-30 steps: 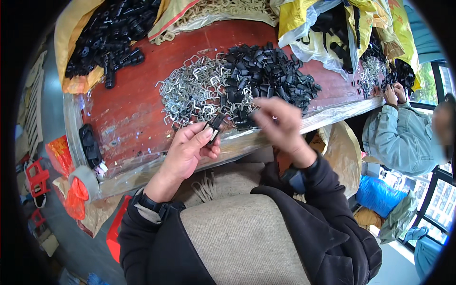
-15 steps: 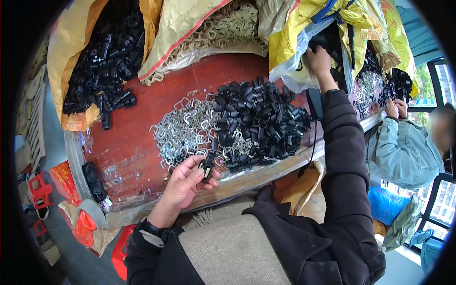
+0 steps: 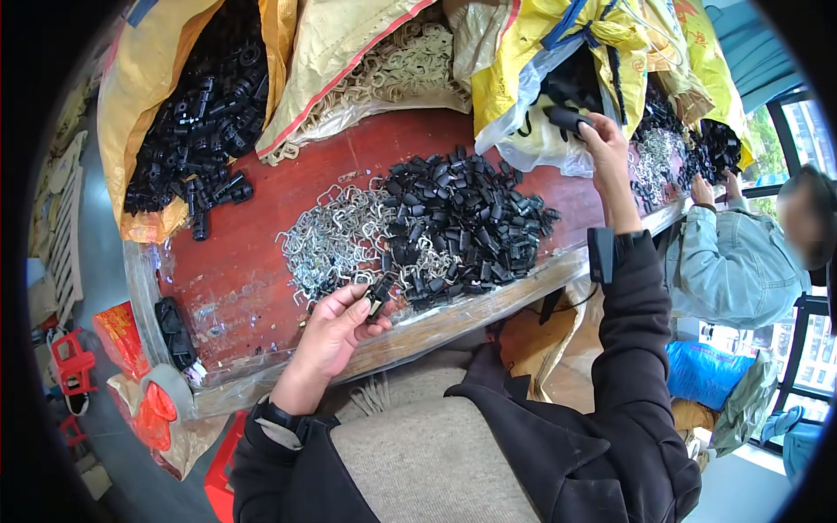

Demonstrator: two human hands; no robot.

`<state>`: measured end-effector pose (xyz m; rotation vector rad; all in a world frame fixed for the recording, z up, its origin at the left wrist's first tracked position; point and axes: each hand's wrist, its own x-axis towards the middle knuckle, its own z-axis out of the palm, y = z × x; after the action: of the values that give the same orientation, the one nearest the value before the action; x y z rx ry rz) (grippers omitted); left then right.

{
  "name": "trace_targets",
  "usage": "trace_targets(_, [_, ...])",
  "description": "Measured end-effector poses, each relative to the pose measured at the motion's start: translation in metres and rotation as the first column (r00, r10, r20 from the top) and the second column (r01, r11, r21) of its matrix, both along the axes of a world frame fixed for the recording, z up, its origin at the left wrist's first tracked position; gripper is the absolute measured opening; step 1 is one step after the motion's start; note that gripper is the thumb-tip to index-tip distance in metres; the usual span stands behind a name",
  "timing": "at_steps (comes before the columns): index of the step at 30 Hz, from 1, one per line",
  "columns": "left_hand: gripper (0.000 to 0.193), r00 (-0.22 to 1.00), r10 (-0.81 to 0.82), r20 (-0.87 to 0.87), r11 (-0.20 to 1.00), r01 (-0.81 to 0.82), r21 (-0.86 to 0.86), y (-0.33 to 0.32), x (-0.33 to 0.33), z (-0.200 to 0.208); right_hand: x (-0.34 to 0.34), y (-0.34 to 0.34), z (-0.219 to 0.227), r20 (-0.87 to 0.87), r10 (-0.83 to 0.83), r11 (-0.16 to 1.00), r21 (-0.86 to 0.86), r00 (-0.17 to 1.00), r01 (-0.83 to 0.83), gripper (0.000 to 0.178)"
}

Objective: Manually assembling small plastic components by inserting metal clips into plastic housings.

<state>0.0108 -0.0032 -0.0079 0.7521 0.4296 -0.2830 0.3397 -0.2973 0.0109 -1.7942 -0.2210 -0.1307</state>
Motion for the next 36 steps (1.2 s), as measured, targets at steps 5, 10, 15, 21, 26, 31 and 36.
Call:
trace_targets(5, [0.032,0.998,0.059,0.014,0.998,-0.059,-0.01,-0.002,-0.011,0.005,-0.054,0.003,0.031,-0.274,0.045,0.748,0.647,0.961,0.149,0.028])
trace_targets(10, [0.032,0.997,0.069,0.026,0.995,-0.071,0.073,-0.01,-0.017,0.022,-0.138,0.028,0.029,-0.342,0.552,0.537,0.843,0.761,-0.011,0.039])
trace_targets(15, [0.027,0.998,0.017,0.061,0.984,-0.027,0.175,-0.016,-0.023,0.034,-0.228,0.089,0.028,-0.427,0.693,0.705,0.233,0.581,-0.67,0.031])
trace_targets(21, [0.025,0.994,-0.038,0.099,0.94,0.002,0.342,-0.014,-0.027,0.029,-0.244,0.12,0.023,-0.224,0.809,0.517,-0.169,0.544,-0.839,0.04])
trace_targets(26, [0.027,0.991,-0.105,0.08,0.914,0.065,0.4,-0.007,-0.021,0.026,-0.246,0.129,0.018,-0.122,0.769,0.596,-0.216,0.627,-0.773,0.043])
trace_targets(31, [0.026,0.984,-0.168,0.054,0.898,0.13,0.421,-0.003,-0.015,0.02,-0.244,0.135,0.011,-0.246,0.735,0.628,-0.106,0.632,-0.771,0.043])
trace_targets(36, [0.025,0.985,-0.171,0.031,0.901,0.144,0.41,-0.004,-0.007,0.022,-0.243,0.139,0.007,-0.332,0.678,0.689,-0.027,0.656,-0.725,0.04])
